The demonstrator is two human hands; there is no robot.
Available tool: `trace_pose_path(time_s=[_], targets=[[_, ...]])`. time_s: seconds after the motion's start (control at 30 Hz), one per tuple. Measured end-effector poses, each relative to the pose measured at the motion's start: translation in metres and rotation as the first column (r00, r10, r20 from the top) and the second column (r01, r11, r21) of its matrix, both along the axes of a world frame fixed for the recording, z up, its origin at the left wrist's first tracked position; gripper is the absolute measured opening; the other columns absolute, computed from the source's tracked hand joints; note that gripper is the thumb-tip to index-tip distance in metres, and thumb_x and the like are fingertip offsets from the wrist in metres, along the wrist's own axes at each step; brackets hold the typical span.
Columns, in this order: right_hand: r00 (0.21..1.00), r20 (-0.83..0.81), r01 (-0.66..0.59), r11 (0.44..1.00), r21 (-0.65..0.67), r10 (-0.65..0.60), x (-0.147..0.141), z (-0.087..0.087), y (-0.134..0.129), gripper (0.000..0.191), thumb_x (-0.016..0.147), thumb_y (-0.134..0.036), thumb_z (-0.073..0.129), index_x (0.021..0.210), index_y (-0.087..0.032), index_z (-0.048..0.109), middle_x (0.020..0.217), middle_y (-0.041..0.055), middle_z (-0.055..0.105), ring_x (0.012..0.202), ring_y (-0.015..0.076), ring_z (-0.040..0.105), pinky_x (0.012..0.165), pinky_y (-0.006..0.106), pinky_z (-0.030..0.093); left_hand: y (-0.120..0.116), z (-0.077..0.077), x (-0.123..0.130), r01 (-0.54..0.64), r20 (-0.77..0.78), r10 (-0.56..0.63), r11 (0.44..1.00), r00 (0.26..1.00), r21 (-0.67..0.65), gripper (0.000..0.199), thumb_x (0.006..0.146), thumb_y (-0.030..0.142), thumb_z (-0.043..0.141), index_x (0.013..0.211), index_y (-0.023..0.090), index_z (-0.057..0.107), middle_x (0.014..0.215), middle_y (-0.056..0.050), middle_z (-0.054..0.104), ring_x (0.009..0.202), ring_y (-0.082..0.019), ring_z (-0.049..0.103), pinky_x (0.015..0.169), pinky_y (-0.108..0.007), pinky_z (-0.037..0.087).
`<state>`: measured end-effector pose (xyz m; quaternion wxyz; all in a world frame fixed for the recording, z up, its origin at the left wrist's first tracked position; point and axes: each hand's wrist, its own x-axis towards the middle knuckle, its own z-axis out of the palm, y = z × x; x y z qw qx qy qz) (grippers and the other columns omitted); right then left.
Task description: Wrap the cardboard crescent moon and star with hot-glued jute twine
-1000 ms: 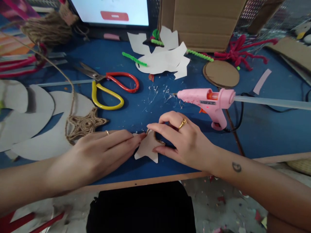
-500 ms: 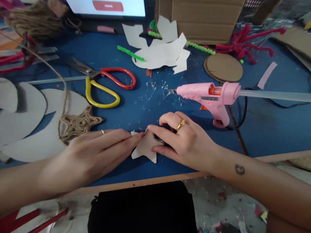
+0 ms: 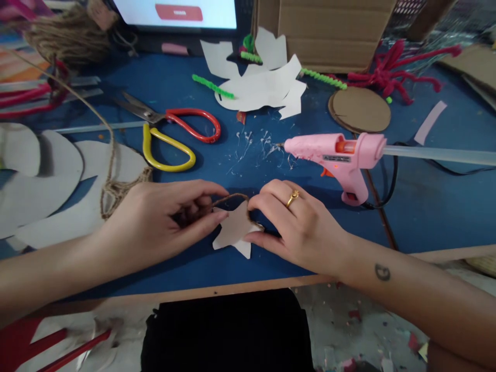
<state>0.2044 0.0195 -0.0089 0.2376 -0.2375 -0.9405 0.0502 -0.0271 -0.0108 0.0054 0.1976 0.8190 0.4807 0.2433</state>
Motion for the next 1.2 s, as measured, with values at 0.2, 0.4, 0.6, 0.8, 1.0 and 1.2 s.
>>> trace_pose_path(time_s=[0.2, 0.4, 0.6, 0.8, 1.0, 1.2], targets=[[1.0, -0.02, -0.009, 1.0, -0.006, 0.009, 0.001, -0.002, 0.001, 0.021, 0.087, -0.036, 0.064, 0.095, -0.018, 0.056, 0.089, 0.0062, 0.065, 0.085, 0.0201, 0.063, 0.078, 0.034, 0.053, 0.016, 0.01, 0.005, -0.007, -0.04, 0.007, 1.0, 0.999, -0.013, 0.014, 0.086, 0.027, 0.064, 0.095, 0.02, 0.072, 0.063, 0.004, 0.063, 0.056, -0.009, 0.055, 0.05, -0.02, 0.037], [1.0, -0.026, 0.0, 1.0, -0.029, -0.001, 0.001, -0.001, 0.001, 0.025, 0.086, -0.037, 0.066, 0.094, -0.016, 0.055, 0.087, 0.0062, 0.064, 0.083, 0.0182, 0.061, 0.078, 0.032, 0.053, 0.013, 0.008, 0.01, 0.109, -0.164, -0.076, 0.973, 0.984, 0.203, 0.02, 0.093, 0.021, 0.053, 0.09, 0.019, 0.073, 0.075, 0.0, 0.065, 0.064, -0.01, 0.06, 0.052, -0.021, 0.041], [0.999, -0.003, 0.039, 0.999, 0.009, -0.039, 0.001, -0.001, 0.0, 0.036, 0.087, -0.041, 0.064, 0.107, -0.012, 0.057, 0.096, 0.0089, 0.067, 0.087, 0.0192, 0.063, 0.082, 0.032, 0.053, -0.003, 0.004, 0.008, 0.269, -0.476, -0.038, 0.863, 0.879, 0.428, 0.025, 0.097, 0.016, 0.043, 0.092, 0.012, 0.067, 0.075, -0.002, 0.062, 0.054, -0.01, 0.055, 0.042, -0.022, 0.036], [0.998, 0.038, 0.045, 0.995, 0.087, -0.048, 0.002, -0.001, -0.001, 0.037, 0.088, -0.037, 0.063, 0.112, -0.01, 0.061, 0.094, 0.0096, 0.065, 0.085, 0.0186, 0.063, 0.083, 0.032, 0.053, -0.005, 0.004, 0.01, 0.344, -0.543, -0.065, 0.834, 0.837, 0.432, 0.028, 0.097, 0.01, 0.037, 0.091, 0.01, 0.065, 0.071, -0.001, 0.061, 0.057, -0.012, 0.06, 0.038, -0.024, 0.035], [0.997, 0.047, 0.06, 0.995, 0.084, -0.064, 0.002, 0.0, -0.001, 0.035, 0.089, -0.037, 0.062, 0.113, -0.011, 0.064, 0.089, 0.0069, 0.063, 0.08, 0.0162, 0.061, 0.078, 0.03, 0.053, -0.005, 0.003, 0.01, 0.358, -0.551, -0.06, 0.818, 0.832, 0.451, 0.027, 0.094, 0.007, 0.039, 0.093, 0.01, 0.066, 0.07, -0.001, 0.06, 0.052, -0.011, 0.055, 0.038, -0.024, 0.038], [0.996, 0.062, 0.066, 0.995, 0.077, -0.071, 0.002, -0.001, -0.002, 0.036, 0.089, -0.038, 0.062, 0.113, -0.011, 0.067, 0.089, 0.0073, 0.063, 0.08, 0.0162, 0.061, 0.076, 0.03, 0.052, -0.004, 0.004, 0.012, 0.351, -0.552, -0.056, 0.824, 0.832, 0.444, 0.03, 0.094, 0.008, 0.038, 0.094, 0.01, 0.068, 0.069, -0.001, 0.061, 0.049, -0.011, 0.052, 0.038, -0.024, 0.038]])
